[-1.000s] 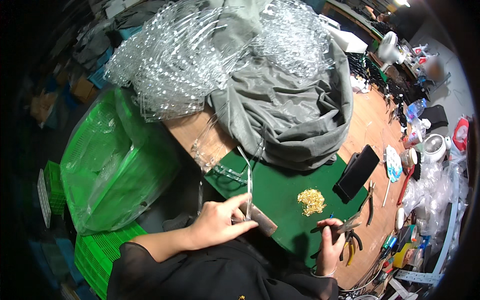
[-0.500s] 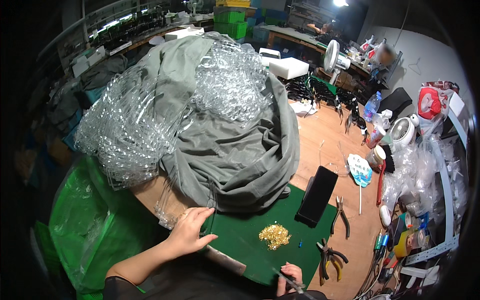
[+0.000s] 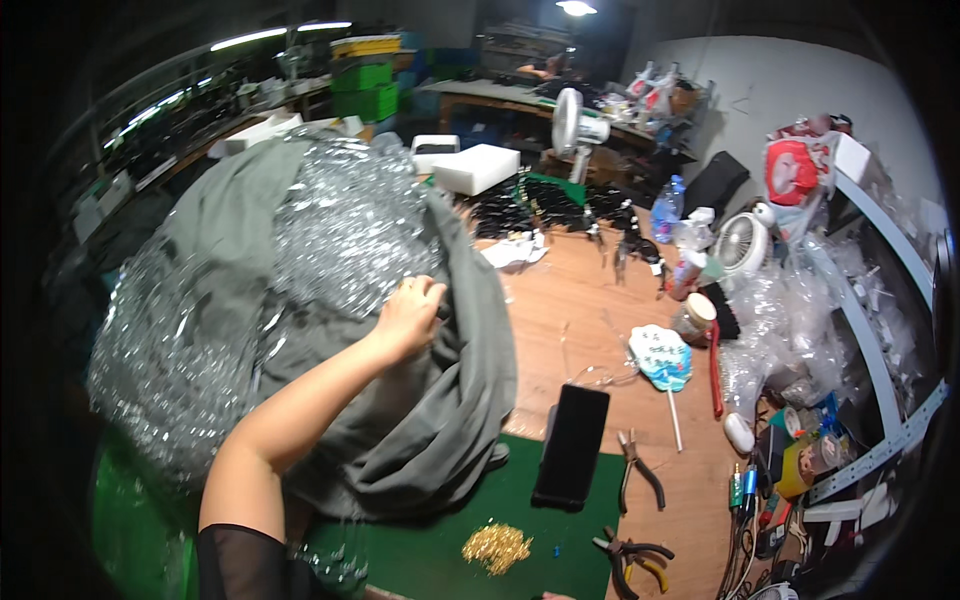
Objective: The person uses pliers to press and adjust the nose bridge and frame of clear plastic glasses. They repeatedly reposition the glasses and apply pressure to different parts of the frame, then place the finished pair into a cloth bag.
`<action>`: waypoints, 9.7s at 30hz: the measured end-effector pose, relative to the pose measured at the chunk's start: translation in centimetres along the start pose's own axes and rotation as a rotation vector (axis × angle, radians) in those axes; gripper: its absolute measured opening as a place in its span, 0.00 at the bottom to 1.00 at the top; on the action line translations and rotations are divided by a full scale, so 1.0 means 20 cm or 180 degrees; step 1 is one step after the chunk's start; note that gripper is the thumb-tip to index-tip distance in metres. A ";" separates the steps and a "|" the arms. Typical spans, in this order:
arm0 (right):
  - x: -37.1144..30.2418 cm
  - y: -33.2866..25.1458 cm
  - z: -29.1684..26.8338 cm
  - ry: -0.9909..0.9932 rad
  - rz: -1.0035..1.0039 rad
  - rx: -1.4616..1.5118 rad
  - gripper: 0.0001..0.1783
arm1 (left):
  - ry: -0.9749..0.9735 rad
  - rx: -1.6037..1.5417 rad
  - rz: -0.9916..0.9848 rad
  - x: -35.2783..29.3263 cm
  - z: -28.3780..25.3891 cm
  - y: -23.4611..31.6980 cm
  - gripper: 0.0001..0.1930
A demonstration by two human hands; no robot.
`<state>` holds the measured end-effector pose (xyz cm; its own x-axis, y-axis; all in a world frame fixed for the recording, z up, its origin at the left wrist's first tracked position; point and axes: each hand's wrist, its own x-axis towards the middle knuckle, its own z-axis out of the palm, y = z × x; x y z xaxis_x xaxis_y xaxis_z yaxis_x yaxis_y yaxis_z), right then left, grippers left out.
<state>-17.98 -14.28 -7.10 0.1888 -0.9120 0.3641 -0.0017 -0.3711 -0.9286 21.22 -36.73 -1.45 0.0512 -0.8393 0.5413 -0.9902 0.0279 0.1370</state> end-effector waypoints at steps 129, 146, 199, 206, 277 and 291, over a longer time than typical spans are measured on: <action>0.11 -0.35 0.22 -0.2308 -0.1232 0.0098 0.09 | -0.1008 -0.7281 -0.2915 -1.57 -0.90 1.18 0.36; 0.08 -0.37 0.19 -0.2372 -0.0808 0.0263 0.05 | -0.0945 -0.6763 -0.2687 -1.56 -0.91 1.20 0.37; 0.21 -0.62 0.05 -0.4265 0.1613 -0.2075 0.16 | -0.1134 -0.6866 -0.3211 -1.53 -0.90 1.18 0.33; 0.22 -0.56 0.01 -0.4548 0.2822 -0.0665 0.16 | -0.1086 -0.6978 -0.3168 -1.52 -0.92 1.16 0.32; 0.15 -0.34 0.23 -0.2461 -0.0848 0.0437 0.06 | -0.0811 -0.6785 -0.2860 -1.55 -0.92 1.18 0.32; 0.17 -0.34 0.22 -0.2680 -0.0675 0.0623 0.08 | -0.1136 -0.6774 -0.2617 -1.56 -0.90 1.16 0.36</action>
<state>-12.97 -14.08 0.14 0.8255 -0.3679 0.4281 0.2687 -0.4107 -0.8713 -0.93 -0.10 -0.19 -0.0233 -0.9886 -0.1489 0.7292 -0.1187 0.6739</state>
